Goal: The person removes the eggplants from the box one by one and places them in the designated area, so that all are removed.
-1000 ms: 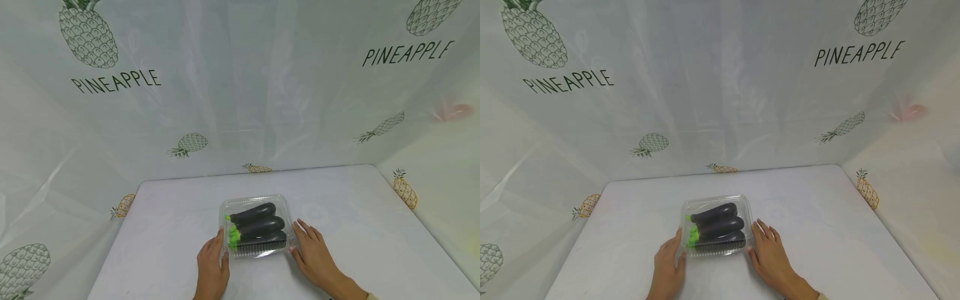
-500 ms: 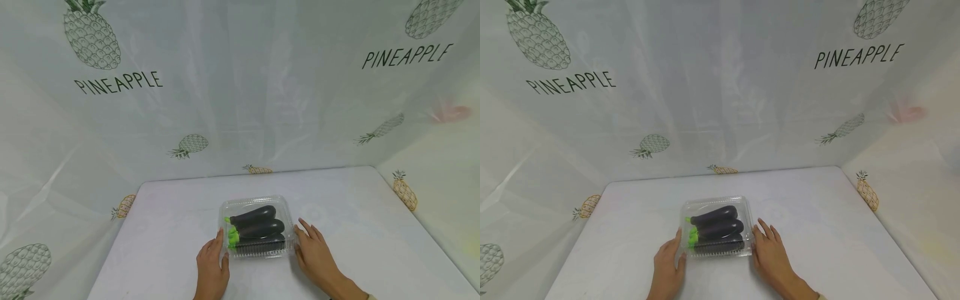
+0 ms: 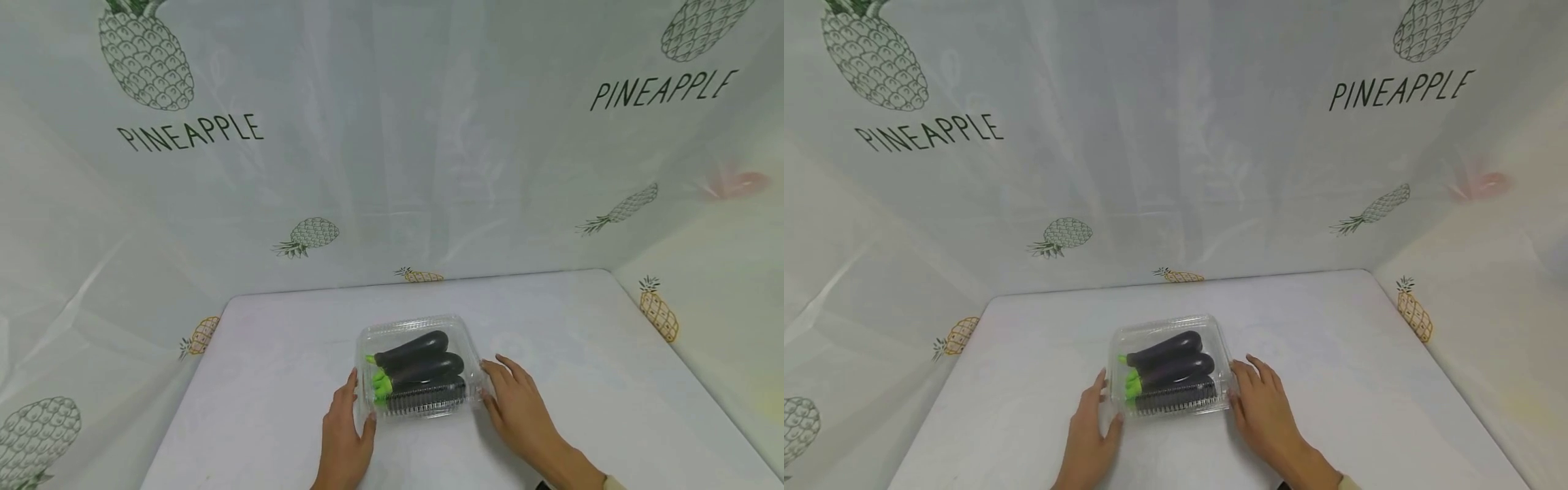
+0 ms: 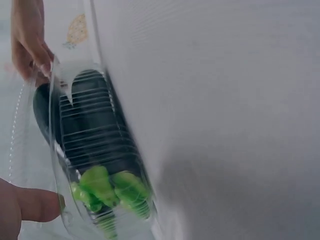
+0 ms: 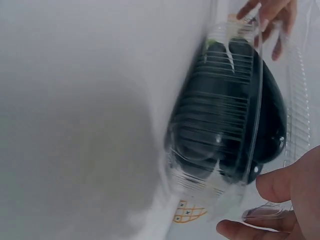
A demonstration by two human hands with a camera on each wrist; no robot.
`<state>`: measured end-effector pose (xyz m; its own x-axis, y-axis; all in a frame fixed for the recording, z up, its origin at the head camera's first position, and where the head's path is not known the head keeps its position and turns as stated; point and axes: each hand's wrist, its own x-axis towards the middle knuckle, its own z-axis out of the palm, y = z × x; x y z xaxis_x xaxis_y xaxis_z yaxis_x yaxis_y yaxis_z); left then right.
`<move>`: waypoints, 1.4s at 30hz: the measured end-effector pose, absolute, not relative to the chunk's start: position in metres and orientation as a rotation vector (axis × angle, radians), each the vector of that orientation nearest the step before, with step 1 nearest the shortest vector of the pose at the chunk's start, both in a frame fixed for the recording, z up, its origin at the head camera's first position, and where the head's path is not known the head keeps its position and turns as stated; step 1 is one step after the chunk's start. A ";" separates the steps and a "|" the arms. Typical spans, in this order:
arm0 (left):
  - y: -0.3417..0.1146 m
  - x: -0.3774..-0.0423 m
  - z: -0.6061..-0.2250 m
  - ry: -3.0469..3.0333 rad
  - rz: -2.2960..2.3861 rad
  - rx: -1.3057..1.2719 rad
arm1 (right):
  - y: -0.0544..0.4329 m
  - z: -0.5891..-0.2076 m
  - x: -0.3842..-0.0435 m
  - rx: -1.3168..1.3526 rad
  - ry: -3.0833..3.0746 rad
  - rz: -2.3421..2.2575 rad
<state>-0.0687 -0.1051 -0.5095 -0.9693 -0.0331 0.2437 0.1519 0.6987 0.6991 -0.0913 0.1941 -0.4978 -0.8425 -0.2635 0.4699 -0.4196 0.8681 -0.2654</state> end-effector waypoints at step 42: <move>-0.142 -0.124 -0.493 -2.531 -2.272 0.086 | 0.210 -0.423 -0.137 0.471 -2.628 0.910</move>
<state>-0.1240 -0.1422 -0.4933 -0.9650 0.1352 -0.2249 -0.2091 0.1218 0.9703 -0.1371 0.2098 -0.4229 -0.8947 -0.2014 0.3987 -0.4047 0.7429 -0.5331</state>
